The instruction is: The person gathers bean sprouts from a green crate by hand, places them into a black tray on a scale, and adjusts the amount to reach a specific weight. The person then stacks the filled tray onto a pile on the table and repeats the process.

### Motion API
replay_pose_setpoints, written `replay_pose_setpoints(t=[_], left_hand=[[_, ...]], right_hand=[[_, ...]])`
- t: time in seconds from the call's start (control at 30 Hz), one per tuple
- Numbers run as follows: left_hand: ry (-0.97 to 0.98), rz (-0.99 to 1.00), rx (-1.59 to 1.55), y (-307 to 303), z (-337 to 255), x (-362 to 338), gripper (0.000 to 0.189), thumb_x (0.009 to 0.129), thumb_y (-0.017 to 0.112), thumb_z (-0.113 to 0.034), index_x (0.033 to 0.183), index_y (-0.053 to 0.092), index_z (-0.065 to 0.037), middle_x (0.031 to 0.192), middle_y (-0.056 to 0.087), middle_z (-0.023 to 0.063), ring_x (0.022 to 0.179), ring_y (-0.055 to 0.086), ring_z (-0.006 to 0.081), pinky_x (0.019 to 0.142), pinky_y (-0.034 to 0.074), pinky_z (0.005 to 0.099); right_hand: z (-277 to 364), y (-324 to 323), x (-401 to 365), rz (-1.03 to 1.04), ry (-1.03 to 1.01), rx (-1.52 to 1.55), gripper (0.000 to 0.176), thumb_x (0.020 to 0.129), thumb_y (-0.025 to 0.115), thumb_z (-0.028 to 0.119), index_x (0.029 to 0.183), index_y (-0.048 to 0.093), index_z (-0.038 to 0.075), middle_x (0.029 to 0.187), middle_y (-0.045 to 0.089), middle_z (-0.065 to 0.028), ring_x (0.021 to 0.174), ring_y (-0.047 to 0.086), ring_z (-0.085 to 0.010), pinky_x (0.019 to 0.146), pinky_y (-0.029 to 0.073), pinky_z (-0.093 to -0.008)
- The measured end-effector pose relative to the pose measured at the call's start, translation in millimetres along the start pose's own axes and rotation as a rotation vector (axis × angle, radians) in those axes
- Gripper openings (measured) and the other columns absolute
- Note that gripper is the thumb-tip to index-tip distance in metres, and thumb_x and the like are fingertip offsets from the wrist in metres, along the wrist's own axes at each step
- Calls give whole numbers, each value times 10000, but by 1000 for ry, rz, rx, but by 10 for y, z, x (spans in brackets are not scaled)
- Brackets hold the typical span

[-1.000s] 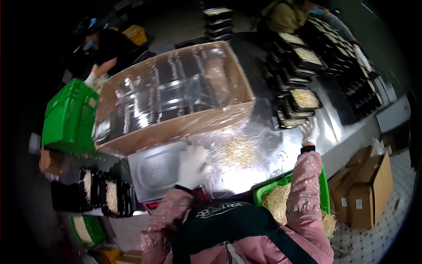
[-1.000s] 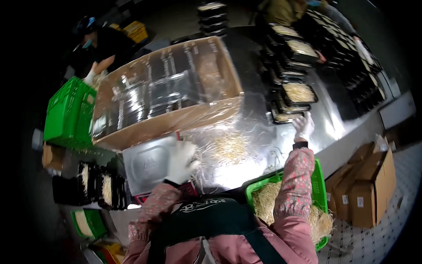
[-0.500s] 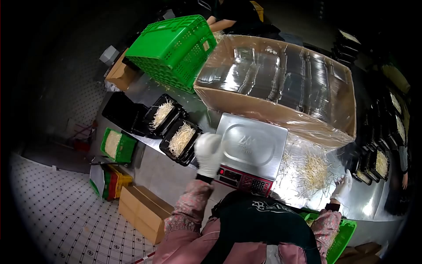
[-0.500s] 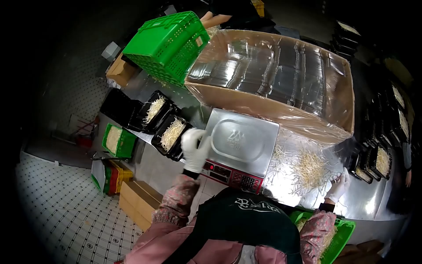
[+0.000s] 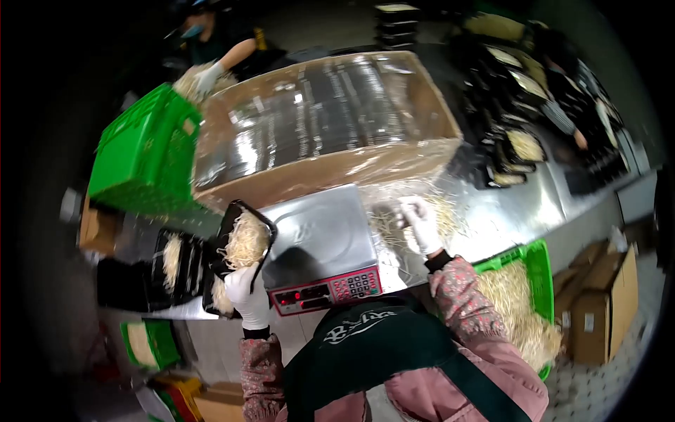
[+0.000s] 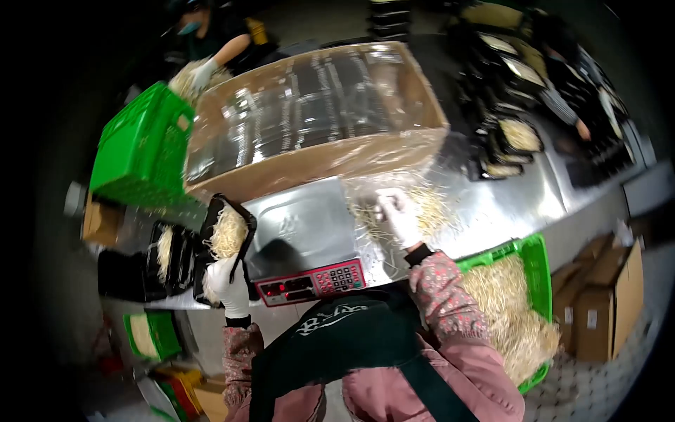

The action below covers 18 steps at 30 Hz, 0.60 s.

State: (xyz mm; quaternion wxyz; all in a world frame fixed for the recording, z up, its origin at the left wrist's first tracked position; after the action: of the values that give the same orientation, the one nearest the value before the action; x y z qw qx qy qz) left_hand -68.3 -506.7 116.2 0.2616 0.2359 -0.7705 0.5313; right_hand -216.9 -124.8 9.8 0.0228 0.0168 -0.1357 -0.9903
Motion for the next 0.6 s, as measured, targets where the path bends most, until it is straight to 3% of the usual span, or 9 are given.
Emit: replay_pose_setpoints(t=[0.07, 0.13, 0.2, 0.23, 0.27, 0.33, 0.4, 0.47, 0.6], left_hand=[[139, 85, -176, 347, -387, 258, 274, 718, 723, 7, 971, 712, -97, 873, 637, 61, 819, 585, 270, 735, 461, 384], [237, 169, -351, 776, -767, 405, 256, 724, 714, -18, 957, 719, -123, 879, 645, 46, 830, 597, 270, 742, 470, 375], [389, 311, -412, 1279, -1190, 492, 203, 759, 689, -67, 951, 721, -124, 880, 648, 43, 850, 601, 269, 754, 468, 376], [439, 378, -517, 1465, -1466, 548, 188, 780, 664, -96, 955, 724, -129, 885, 652, 46, 863, 602, 267, 766, 466, 379], [478, 409, -621, 1682, -1688, 559, 203, 760, 654, -57, 939, 720, -129, 894, 654, 56, 864, 604, 273, 764, 471, 385], [596, 454, -721, 2231, -2078, 480, 206, 744, 648, -33, 919, 711, -121, 906, 654, 68, 863, 604, 281, 761, 478, 392], [668, 556, -710, 2677, -2372, 349, 207, 722, 658, -24, 906, 700, -110, 903, 651, 81, 871, 608, 296, 775, 486, 397], [693, 647, -699, 3112, -2445, 207, 199, 719, 673, -32, 904, 698, -99, 892, 649, 95, 876, 614, 310, 796, 492, 401], [698, 733, -570, 3366, -2428, 120, 174, 712, 700, -25, 884, 688, -50, 872, 646, 126, 879, 620, 332, 810, 495, 413]], right_hand=[[64, 89, -236, -20, -12, -74, 143, 979, 552, 89, 1094, 609, 27, 807, 612, -9, 708, 569, -74, 655, 486, -229], [84, 141, -559, 5, -150, -449, 168, 961, 588, 160, 1077, 638, 51, 829, 631, -4, 800, 581, -87, 731, 485, -249], [-126, 161, -939, 140, 83, -346, 192, 966, 591, 210, 1082, 643, 66, 861, 666, -25, 781, 600, -88, 713, 503, -269], [259, 276, -1190, 148, 240, -388, 196, 962, 601, 221, 1089, 644, 76, 850, 669, -31, 753, 611, -119, 700, 514, -293], [66, 182, -1352, 139, -17, -532, 218, 953, 610, 255, 1094, 645, 92, 849, 674, -55, 736, 626, -164, 700, 513, -320], [91, -1, -1776, 69, 56, -691, 248, 940, 611, 288, 1105, 646, 106, 852, 678, -83, 737, 645, -220, 710, 510, -348], [208, -268, -2266, -104, 143, -831, 273, 934, 604, 301, 1121, 648, 108, 846, 679, -90, 759, 653, -239, 710, 503, -355], [359, -561, -2858, -428, 74, -659, 284, 927, 623, 280, 1146, 656, 102, 900, 702, -90, 826, 667, -222, 772, 521, -342], [380, -1238, -4121, -1038, 225, -621, 337, 903, 673, 274, 1167, 651, 65, 1022, 714, -100, 937, 674, -204, 850, 522, -330]])
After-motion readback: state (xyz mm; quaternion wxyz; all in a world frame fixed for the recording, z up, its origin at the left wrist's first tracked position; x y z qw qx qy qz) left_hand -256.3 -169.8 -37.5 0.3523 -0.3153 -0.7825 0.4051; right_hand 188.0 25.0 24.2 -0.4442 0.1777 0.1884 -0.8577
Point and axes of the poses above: each hand's wrist, its own x-axis towards the middle knuckle, its own y-axis out of the palm, z = x × y, the point moved 6 cm from there along x, towards the middle knuckle
